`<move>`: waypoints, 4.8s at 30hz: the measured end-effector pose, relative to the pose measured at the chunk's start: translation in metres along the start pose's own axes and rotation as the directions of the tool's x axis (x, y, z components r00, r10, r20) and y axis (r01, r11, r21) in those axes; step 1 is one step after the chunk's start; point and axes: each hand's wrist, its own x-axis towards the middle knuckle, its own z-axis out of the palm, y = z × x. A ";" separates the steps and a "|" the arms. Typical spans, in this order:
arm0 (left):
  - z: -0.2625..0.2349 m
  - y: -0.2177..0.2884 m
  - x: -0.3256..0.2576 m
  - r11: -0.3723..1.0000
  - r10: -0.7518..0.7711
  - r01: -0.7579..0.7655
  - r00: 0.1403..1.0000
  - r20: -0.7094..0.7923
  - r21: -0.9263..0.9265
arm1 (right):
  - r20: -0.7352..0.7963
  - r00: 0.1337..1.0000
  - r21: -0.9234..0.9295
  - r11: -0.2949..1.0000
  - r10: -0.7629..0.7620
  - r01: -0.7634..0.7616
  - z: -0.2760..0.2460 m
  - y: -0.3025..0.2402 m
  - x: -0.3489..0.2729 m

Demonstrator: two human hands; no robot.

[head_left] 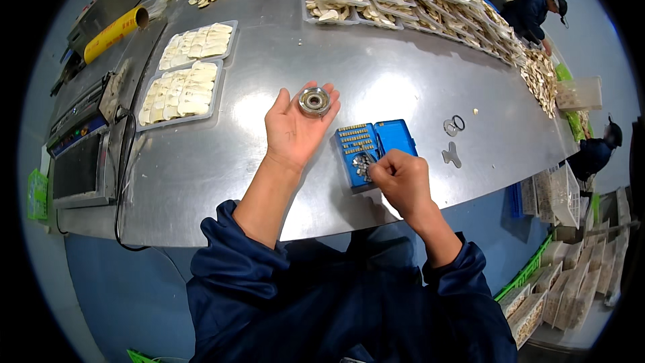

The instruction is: The person uses tweezers to place small metal components into a cylindrical bearing held in the left hand. They repeatedly pick up parts from a blue tray and insert them into the bearing, occasionally rotating the bearing to access different positions.

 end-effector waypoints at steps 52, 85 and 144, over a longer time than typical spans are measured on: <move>0.004 -0.001 -0.004 0.999 -0.012 0.013 1.000 -0.015 0.050 | 0.043 0.999 -0.151 0.988 0.026 -0.019 0.020 -0.006 0.008; 0.007 -0.001 -0.004 0.995 0.008 -0.003 0.999 -0.044 0.100 | 0.436 0.827 -0.129 0.934 0.355 -0.334 -0.015 -0.018 0.060; 0.012 -0.005 -0.012 0.995 -0.094 0.094 0.996 -0.013 0.045 | -0.072 0.987 0.111 0.982 -0.147 0.154 0.041 -0.028 0.031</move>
